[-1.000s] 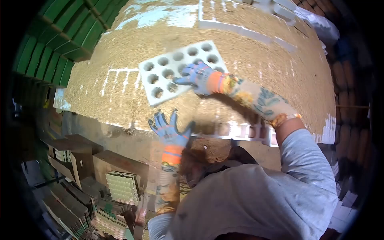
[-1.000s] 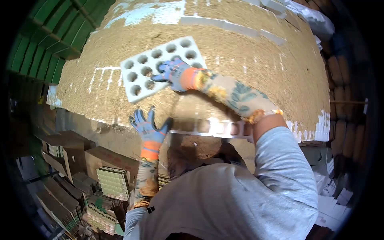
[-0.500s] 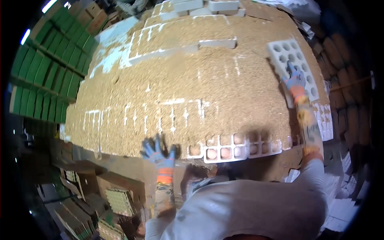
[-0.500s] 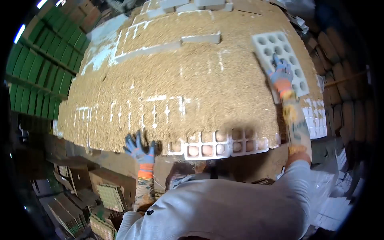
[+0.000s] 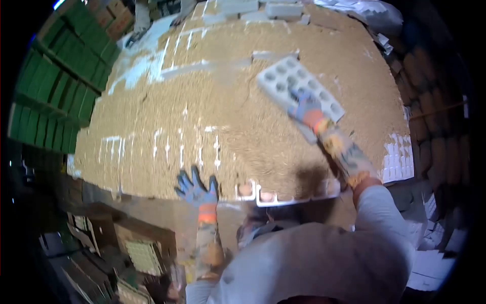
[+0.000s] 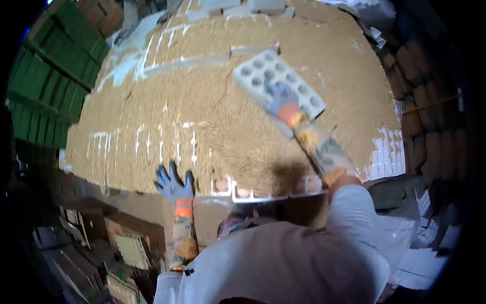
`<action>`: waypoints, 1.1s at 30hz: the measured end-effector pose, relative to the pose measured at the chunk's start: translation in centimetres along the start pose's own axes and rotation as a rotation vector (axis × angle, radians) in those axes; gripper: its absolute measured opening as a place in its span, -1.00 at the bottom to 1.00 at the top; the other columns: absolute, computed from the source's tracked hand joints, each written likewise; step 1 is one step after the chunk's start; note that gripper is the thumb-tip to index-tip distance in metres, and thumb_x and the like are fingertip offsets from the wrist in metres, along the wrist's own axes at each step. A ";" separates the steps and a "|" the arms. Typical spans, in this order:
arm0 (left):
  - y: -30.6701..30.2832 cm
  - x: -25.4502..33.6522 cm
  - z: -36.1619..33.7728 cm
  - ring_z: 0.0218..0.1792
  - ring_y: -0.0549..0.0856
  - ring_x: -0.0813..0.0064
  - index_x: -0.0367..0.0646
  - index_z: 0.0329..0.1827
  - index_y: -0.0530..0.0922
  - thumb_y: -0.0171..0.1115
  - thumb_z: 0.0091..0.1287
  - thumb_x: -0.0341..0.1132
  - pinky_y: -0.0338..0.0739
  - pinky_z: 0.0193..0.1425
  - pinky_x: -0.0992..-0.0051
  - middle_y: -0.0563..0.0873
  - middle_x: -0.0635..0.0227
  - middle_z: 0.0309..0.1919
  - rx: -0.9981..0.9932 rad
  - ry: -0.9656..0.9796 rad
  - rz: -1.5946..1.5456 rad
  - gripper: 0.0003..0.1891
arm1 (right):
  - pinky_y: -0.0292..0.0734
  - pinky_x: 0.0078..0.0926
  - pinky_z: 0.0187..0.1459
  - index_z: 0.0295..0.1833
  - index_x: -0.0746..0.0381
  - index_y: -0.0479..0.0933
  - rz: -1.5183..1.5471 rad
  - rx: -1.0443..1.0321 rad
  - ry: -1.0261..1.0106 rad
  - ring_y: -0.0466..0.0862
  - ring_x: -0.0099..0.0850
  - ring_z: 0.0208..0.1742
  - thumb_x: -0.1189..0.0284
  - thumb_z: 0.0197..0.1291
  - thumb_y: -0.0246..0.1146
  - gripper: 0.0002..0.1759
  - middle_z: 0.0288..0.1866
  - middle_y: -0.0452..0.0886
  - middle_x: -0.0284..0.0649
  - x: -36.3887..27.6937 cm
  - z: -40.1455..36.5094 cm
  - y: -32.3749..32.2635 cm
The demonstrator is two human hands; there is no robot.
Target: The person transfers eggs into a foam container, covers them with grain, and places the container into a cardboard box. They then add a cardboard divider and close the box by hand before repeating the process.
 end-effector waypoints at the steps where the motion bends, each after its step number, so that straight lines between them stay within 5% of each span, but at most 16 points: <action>1: -0.1 0.0 0.2 0.38 0.12 0.07 0.17 0.36 0.24 0.09 0.11 0.19 -0.15 0.40 0.00 0.20 0.13 0.36 0.006 -0.001 -0.009 -0.27 | 0.31 -0.29 0.20 0.32 -0.04 0.28 0.003 -0.031 -0.014 0.41 -0.19 0.21 0.05 -0.06 0.18 -0.26 0.15 0.45 -0.09 -1.6 -0.8 0.9; 4: -0.3 -0.1 0.0 0.37 0.15 0.08 0.17 0.35 0.26 0.10 0.11 0.16 -0.15 0.40 0.00 0.21 0.13 0.36 0.038 0.023 -0.050 -0.29 | 0.25 -0.36 0.25 0.31 -0.03 0.29 -0.256 -0.117 -0.246 0.34 -0.25 0.30 0.04 -0.03 0.16 -0.28 0.24 0.41 -0.13 -10.1 -2.8 0.8; 6: -0.2 -0.6 -0.3 0.38 0.14 0.07 0.13 0.35 0.26 0.06 0.13 0.17 -0.17 0.40 -0.01 0.21 0.10 0.36 0.007 0.028 -0.071 -0.30 | 0.29 -0.44 0.20 0.31 -0.03 0.29 0.211 -0.267 -0.332 0.32 -0.30 0.32 0.04 -0.03 0.16 -0.28 0.24 0.40 -0.21 -13.9 -5.9 2.6; 10: 0.3 -1.1 -1.0 0.33 0.18 -0.02 0.04 0.26 0.38 0.04 0.16 0.13 -0.13 0.37 -0.08 0.26 0.04 0.31 -0.002 0.161 -0.070 -0.38 | 0.33 -0.25 0.05 0.21 0.01 0.36 0.135 -0.553 -0.533 0.41 -0.29 0.17 0.12 -0.08 0.23 -0.35 0.19 0.37 -0.20 -17.8 -12.1 3.0; 12: -0.6 0.2 -2.6 0.31 0.19 -0.06 0.04 0.20 0.43 0.06 0.15 0.13 -0.13 0.35 -0.13 0.26 -0.01 0.29 0.058 0.242 -0.121 -0.41 | 0.39 -0.19 -0.06 0.18 0.04 0.38 -0.069 -0.175 -0.644 0.48 -0.23 0.02 0.12 -0.13 0.28 -0.33 0.00 0.47 -0.13 -16.3 -15.2 0.8; 17: -0.7 5.4 -8.7 0.35 0.14 -0.04 0.12 0.18 0.48 0.05 0.15 0.19 -0.23 0.36 -0.15 0.20 0.00 0.34 0.021 0.368 -0.234 -0.43 | 0.43 -0.23 -0.04 0.23 0.05 0.36 -0.086 -0.234 -0.348 0.48 -0.17 0.01 0.08 -0.15 0.29 -0.26 0.02 0.48 -0.09 2.0 -15.9 -5.1; 20: -1.5 10.5 -10.8 0.37 0.13 0.05 0.08 0.27 0.39 0.09 0.20 0.09 -0.17 0.39 0.01 0.19 0.07 0.36 0.194 0.252 -0.324 -0.42 | 0.34 -0.28 0.17 0.27 0.11 0.32 -0.051 0.203 0.012 0.43 -0.17 0.17 0.19 -0.06 0.22 -0.31 0.18 0.44 -0.10 17.0 -15.3 -13.8; 22: -1.3 12.5 -11.7 0.38 0.09 0.02 0.04 0.36 0.25 0.02 0.28 0.08 -0.09 0.37 0.05 0.11 -0.03 0.37 0.219 -0.152 -0.577 -0.39 | 0.19 -0.30 0.28 0.30 0.07 0.28 -0.166 0.236 0.362 0.33 -0.14 0.28 0.18 -0.04 0.21 -0.29 0.25 0.38 -0.06 28.8 -14.1 -17.0; 23: 0.6 12.9 -12.1 0.38 0.09 0.02 0.04 0.36 0.25 0.02 0.28 0.08 -0.09 0.37 0.05 0.11 -0.03 0.37 0.233 -0.161 -0.568 -0.39 | 0.18 -0.30 0.29 0.31 0.07 0.27 -0.255 0.277 0.413 0.32 -0.15 0.28 0.16 -0.03 0.20 -0.28 0.25 0.38 -0.06 35.3 -12.6 -17.6; 25: 4.0 13.6 -12.6 0.37 0.09 -0.03 0.02 0.40 0.17 -0.02 0.33 0.06 -0.01 0.36 0.08 0.06 -0.11 0.36 0.495 0.023 -0.102 -0.38 | 0.17 -0.30 0.30 0.32 0.06 0.25 -0.383 0.245 0.506 0.32 -0.18 0.30 0.12 -0.01 0.19 -0.28 0.25 0.37 -0.06 45.0 -9.5 -18.5; 26: 1.3 16.2 -12.4 0.30 0.24 0.01 0.01 0.39 0.08 0.11 0.26 -0.13 0.33 0.18 -0.04 0.16 0.00 0.34 0.592 0.061 0.042 -0.35 | 0.18 -0.30 0.29 0.32 0.05 0.25 -0.424 0.178 0.546 0.31 -0.19 0.31 0.10 0.00 0.18 -0.28 0.26 0.36 -0.05 48.5 -7.1 -19.1; 27: 0.9 17.9 -11.7 0.30 0.24 0.01 0.01 0.39 0.08 0.11 0.26 -0.13 0.33 0.18 -0.04 0.16 0.00 0.34 0.609 0.027 0.073 -0.35 | 0.18 -0.30 0.29 0.32 0.05 0.25 -0.403 0.183 0.503 0.31 -0.19 0.31 0.10 0.00 0.18 -0.28 0.26 0.36 -0.05 51.3 -4.6 -18.8; 29: 1.6 15.7 -11.8 0.30 0.22 0.01 -0.03 0.41 0.05 0.09 0.28 -0.16 0.29 0.25 0.08 0.14 0.02 0.35 0.506 -0.466 -0.799 -0.34 | 0.26 -0.27 0.24 0.33 0.09 0.23 -0.315 0.109 0.528 0.37 -0.10 0.25 0.21 -0.06 0.22 -0.25 0.23 0.39 -0.03 57.5 -1.0 -15.3; 31: 2.6 13.8 -11.9 0.30 0.22 0.05 -0.14 0.40 0.06 0.09 0.29 -0.24 0.23 0.31 0.18 0.15 0.01 0.34 0.480 -0.349 -0.554 -0.36 | 0.25 -0.26 0.25 0.32 0.11 0.24 -0.203 0.201 0.374 0.35 -0.08 0.25 0.26 -0.05 0.21 -0.27 0.23 0.38 -0.02 64.7 5.0 -6.5; 32: -0.5 17.5 -11.5 0.30 0.24 0.12 -0.26 0.36 0.12 0.09 0.29 -0.33 0.21 0.32 0.29 0.17 0.01 0.33 0.468 -0.481 -0.627 -0.41 | 0.24 -0.25 0.25 0.32 0.11 0.26 -0.192 0.185 0.279 0.36 -0.07 0.25 0.28 -0.04 0.20 -0.29 0.23 0.39 -0.01 62.8 6.5 -6.1; 33: -1.0 18.1 -11.7 0.30 0.24 0.19 -0.31 0.33 0.14 0.09 0.29 -0.41 0.22 0.32 0.30 0.19 0.03 0.32 0.358 -0.322 -0.068 -0.44 | 0.24 -0.26 0.25 0.31 0.14 0.27 -0.034 0.166 0.146 0.37 -0.09 0.25 0.25 -0.02 0.22 -0.29 0.23 0.38 0.00 58.4 6.9 -7.8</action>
Point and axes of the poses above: each hand's wrist, its own z-axis towards the middle knuckle, its own y-axis out of the palm, x = y × z, the point moved 6 cm from there along z, towards the middle knuckle
